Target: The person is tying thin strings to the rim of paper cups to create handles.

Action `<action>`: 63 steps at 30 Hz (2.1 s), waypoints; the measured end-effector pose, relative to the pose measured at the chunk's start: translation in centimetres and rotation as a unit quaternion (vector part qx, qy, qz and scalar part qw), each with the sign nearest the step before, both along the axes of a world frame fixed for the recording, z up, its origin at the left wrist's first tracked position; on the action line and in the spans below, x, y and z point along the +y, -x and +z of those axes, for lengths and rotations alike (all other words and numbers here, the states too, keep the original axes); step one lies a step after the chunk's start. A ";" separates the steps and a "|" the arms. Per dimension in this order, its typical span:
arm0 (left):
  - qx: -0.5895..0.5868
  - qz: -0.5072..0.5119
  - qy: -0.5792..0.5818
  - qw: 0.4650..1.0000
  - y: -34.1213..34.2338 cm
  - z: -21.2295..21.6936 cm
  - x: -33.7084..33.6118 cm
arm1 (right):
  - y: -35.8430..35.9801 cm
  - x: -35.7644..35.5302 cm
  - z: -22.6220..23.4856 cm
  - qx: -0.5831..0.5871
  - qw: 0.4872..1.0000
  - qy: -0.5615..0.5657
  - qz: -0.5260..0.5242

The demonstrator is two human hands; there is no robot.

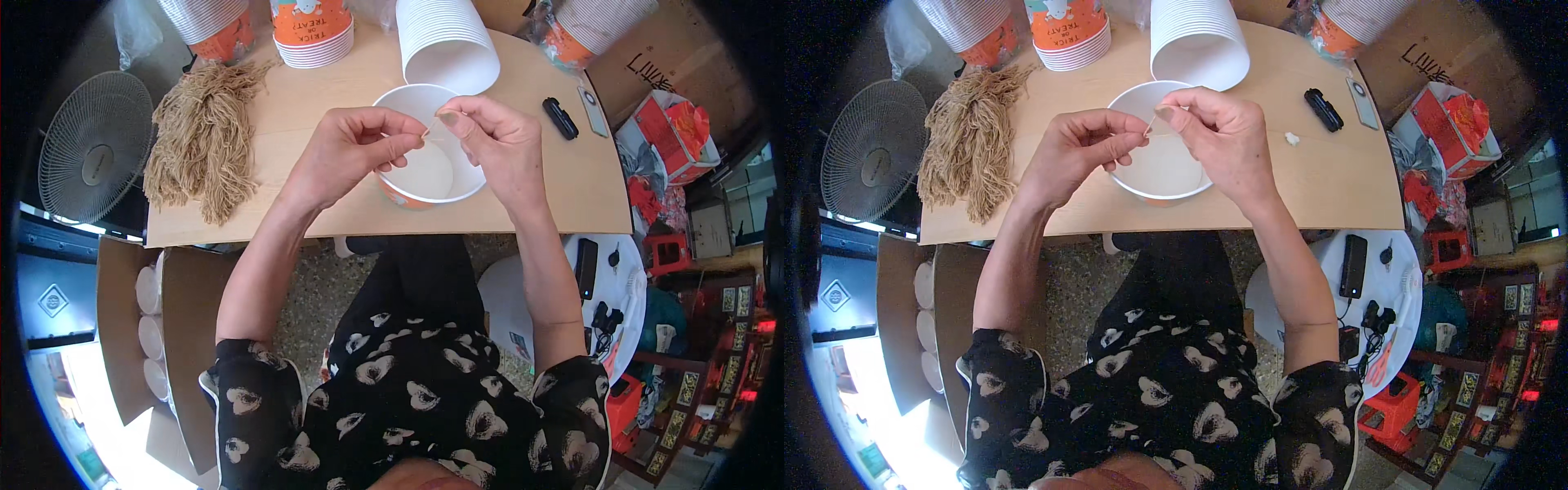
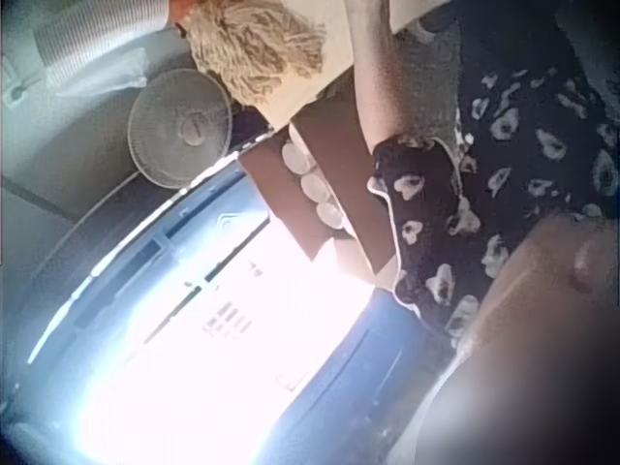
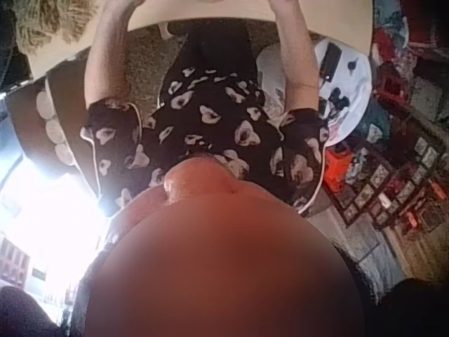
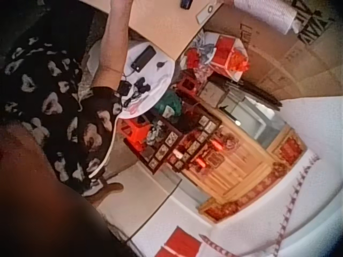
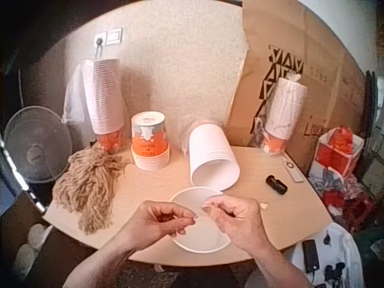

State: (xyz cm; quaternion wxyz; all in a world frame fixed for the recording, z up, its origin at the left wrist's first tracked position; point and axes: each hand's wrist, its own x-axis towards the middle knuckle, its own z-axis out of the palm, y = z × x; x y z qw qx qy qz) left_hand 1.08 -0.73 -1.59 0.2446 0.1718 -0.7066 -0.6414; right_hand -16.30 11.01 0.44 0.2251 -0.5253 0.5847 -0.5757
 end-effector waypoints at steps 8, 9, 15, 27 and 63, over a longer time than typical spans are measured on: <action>-0.041 -0.030 -0.013 0.999 -0.3 0.5 -0.3 | 0.0 -0.2 -0.6 0.040 0.998 0.049 0.008; -0.041 -0.031 -0.013 0.999 -0.4 0.4 -0.4 | 0.0 -0.1 -0.5 0.040 0.998 0.049 0.007; -0.007 -0.022 -0.045 0.999 -0.8 0.1 -0.4 | -0.5 -0.2 -0.5 0.035 0.998 0.053 -0.025; 0.049 0.002 -0.025 0.998 -0.4 -0.4 0.6 | -0.6 -1.3 -1.2 -0.132 0.990 0.007 0.057; 0.140 0.124 0.046 0.981 1.1 -1.1 1.5 | -0.8 -1.8 -1.6 -0.164 0.985 -0.006 0.055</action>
